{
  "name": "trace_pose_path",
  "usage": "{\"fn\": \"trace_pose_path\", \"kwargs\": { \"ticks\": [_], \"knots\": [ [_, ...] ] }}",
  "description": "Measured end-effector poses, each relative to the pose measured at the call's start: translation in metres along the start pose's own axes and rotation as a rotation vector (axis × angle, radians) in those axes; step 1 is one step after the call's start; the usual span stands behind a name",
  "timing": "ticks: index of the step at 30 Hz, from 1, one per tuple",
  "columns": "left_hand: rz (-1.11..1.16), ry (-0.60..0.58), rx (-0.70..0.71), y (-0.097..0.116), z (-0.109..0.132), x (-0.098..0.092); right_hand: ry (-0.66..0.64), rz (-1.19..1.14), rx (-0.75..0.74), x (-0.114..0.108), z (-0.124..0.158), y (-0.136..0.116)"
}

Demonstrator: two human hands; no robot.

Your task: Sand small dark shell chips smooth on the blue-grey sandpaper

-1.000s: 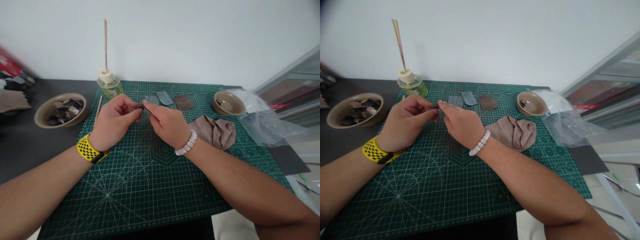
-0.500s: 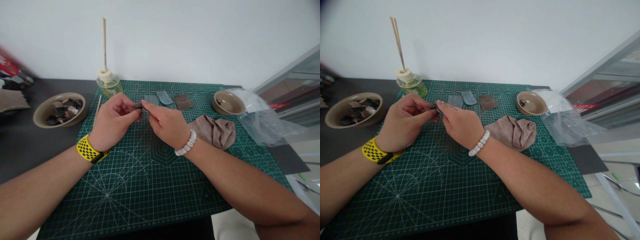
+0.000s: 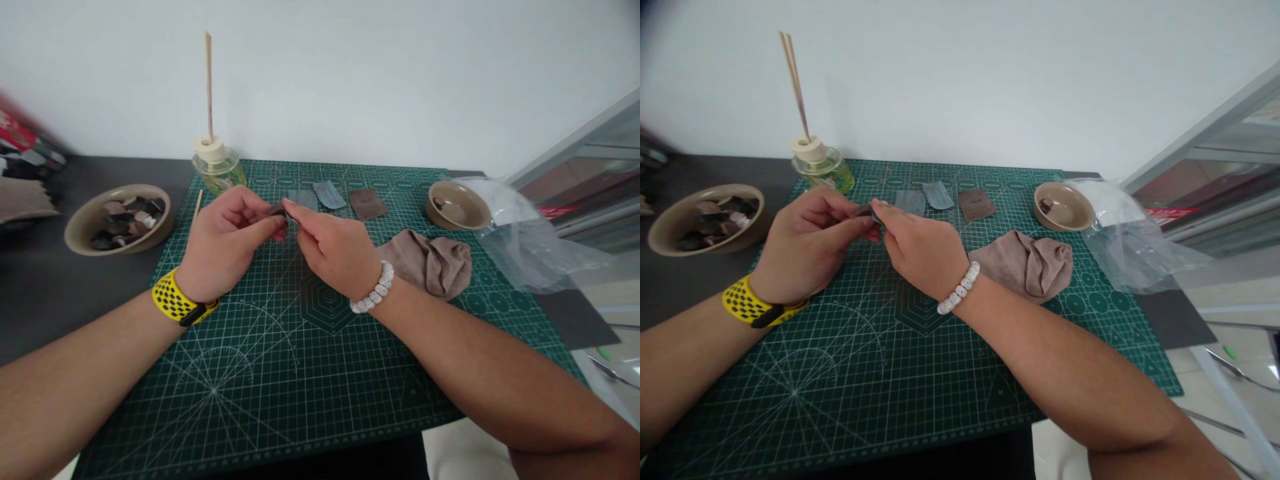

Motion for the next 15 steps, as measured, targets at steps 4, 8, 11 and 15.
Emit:
{"fn": "trace_pose_path", "kwargs": {
  "ticks": [4, 8, 11, 15],
  "knots": [
    [0.025, 0.007, 0.010, 0.0010, -0.0013, -0.0004, 0.013, -0.007, 0.009, -0.0013, 0.0012, -0.0001],
    [0.039, 0.018, -0.016, -0.0027, -0.0008, -0.0004, 0.019, -0.007, 0.023, -0.0025, 0.0019, 0.0009],
    [0.080, 0.016, -0.036, -0.0055, -0.0003, 0.0000, 0.016, 0.004, 0.040, -0.0023, 0.0015, 0.0025],
    [0.077, 0.019, -0.052, -0.0050, -0.0003, 0.0002, 0.005, 0.012, 0.059, -0.0011, 0.0012, 0.0044]
  ]
}}
Point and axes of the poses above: each hand's wrist, its own z-axis away from the middle knuckle, its own x-axis out of the palm, y = z × x, the point moved 9 cm from there along -z, towards the middle knuckle, and after that the axes turned 1 degree about x, right-handed, at the moved point
